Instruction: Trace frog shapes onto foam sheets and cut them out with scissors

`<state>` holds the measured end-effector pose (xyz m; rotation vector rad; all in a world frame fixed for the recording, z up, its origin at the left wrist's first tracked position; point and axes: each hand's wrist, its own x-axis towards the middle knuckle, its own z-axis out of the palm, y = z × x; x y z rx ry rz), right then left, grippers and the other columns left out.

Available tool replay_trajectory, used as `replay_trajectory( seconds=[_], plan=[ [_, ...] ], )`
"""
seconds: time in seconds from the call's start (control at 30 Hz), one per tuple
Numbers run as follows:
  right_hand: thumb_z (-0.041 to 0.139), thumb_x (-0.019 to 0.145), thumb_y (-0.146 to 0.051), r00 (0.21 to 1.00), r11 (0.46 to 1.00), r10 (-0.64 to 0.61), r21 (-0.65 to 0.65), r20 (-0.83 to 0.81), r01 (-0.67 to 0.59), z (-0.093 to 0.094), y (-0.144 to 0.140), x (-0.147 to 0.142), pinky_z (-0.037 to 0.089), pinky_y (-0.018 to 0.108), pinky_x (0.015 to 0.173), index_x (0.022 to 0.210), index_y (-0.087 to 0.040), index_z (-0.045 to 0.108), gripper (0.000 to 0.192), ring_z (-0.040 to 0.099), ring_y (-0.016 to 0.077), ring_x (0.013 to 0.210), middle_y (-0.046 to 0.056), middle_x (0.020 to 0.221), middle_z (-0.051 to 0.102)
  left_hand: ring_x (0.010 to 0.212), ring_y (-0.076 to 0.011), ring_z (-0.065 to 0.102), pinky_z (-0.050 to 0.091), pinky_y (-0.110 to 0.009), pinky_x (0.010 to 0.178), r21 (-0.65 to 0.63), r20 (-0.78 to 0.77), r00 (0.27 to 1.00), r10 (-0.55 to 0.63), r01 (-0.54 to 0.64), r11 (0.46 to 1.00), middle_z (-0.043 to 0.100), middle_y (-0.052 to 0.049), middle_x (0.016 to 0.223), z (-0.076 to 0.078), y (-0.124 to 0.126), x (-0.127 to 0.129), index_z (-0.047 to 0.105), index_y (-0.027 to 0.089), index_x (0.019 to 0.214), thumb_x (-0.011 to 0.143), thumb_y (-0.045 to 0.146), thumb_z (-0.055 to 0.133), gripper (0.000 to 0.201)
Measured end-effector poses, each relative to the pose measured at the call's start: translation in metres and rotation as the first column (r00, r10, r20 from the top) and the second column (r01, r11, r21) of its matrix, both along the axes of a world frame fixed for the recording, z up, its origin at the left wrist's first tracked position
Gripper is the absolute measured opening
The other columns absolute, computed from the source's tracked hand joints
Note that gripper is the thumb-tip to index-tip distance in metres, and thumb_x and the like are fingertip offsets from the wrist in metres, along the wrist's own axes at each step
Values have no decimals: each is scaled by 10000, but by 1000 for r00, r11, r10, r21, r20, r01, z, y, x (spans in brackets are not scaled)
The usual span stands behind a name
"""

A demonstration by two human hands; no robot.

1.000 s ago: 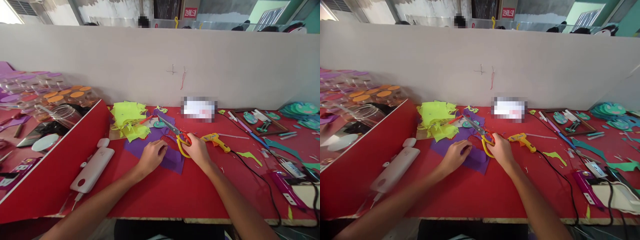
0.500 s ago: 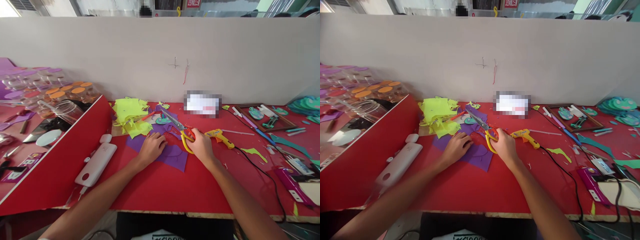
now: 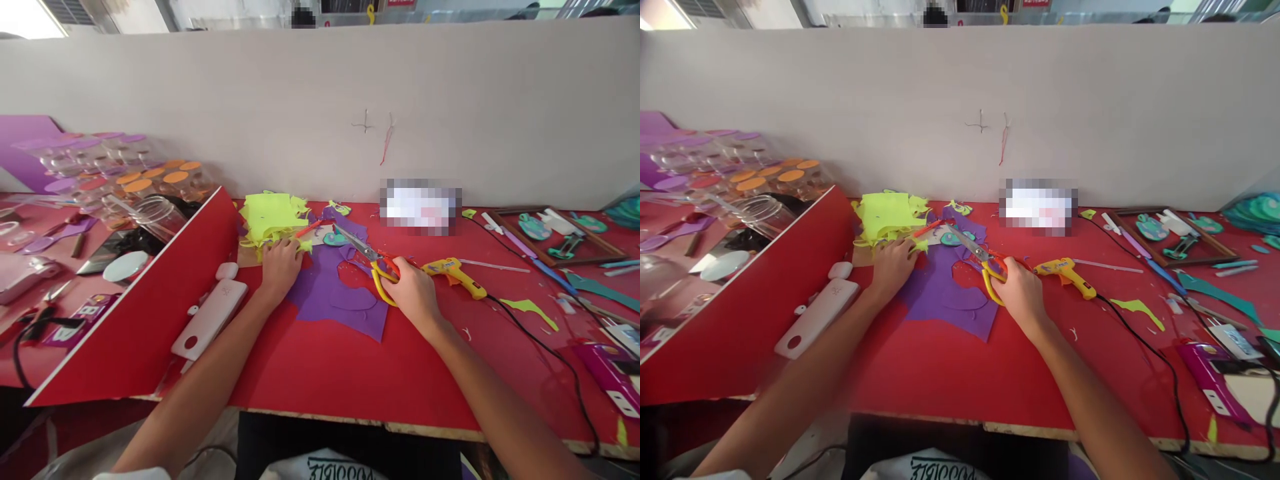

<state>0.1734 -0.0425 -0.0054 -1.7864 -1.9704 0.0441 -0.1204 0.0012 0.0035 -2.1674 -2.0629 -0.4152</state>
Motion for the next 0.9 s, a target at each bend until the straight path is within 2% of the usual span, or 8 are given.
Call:
replay_trajectory(
  seconds=[0.2,0.37,0.5,0.63,0.8,0.9],
  plan=[
    [681,899,-356,998,998,58,12,24,-58,-6,3,1,420,311,670,1019,-160,654,232,671,272,866,115,982,699,946,-260,667,421,-376,857,71,176,984,-23,11,997,741,-93,1011,5,0,3,698,191,994,994,297,469,252],
    [667,904,-328,994,994,109,-29,20,-108,-9,3,2,442,313,668,1049,-178,649,210,693,263,843,104,978,721,1044,-291,639,371,-424,934,114,79,996,-49,40,993,746,-107,1014,5,-8,13,719,204,959,1014,411,453,341],
    [657,924,-325,995,997,78,-18,60,-77,-5,-2,-2,440,313,658,1139,-172,595,271,718,281,871,124,1012,745,1111,-290,611,359,-435,966,134,82,992,-100,88,987,733,-104,1099,5,-7,23,721,224,1045,1025,329,414,325],
    [624,957,-320,988,999,48,-25,149,-45,4,-9,-9,398,298,611,1184,-180,547,277,727,274,859,127,1042,739,1181,-310,588,377,-442,970,41,95,983,-159,156,987,707,-118,1220,6,14,34,693,216,1149,996,276,471,275],
    [577,974,-353,949,995,21,-102,315,12,13,-20,-19,323,302,549,1140,-187,538,237,736,287,730,104,823,733,1189,-346,591,409,-472,968,-44,139,982,-126,133,990,694,-164,1222,-2,46,48,678,177,1155,1007,384,489,317],
    [552,983,-347,935,988,44,-153,352,11,14,-24,-25,321,305,550,1128,-182,533,220,738,310,686,107,731,722,1232,-347,566,406,-470,998,-30,113,984,-141,145,989,655,-179,1278,-12,53,51,662,175,1163,993,380,523,300]
  ],
)
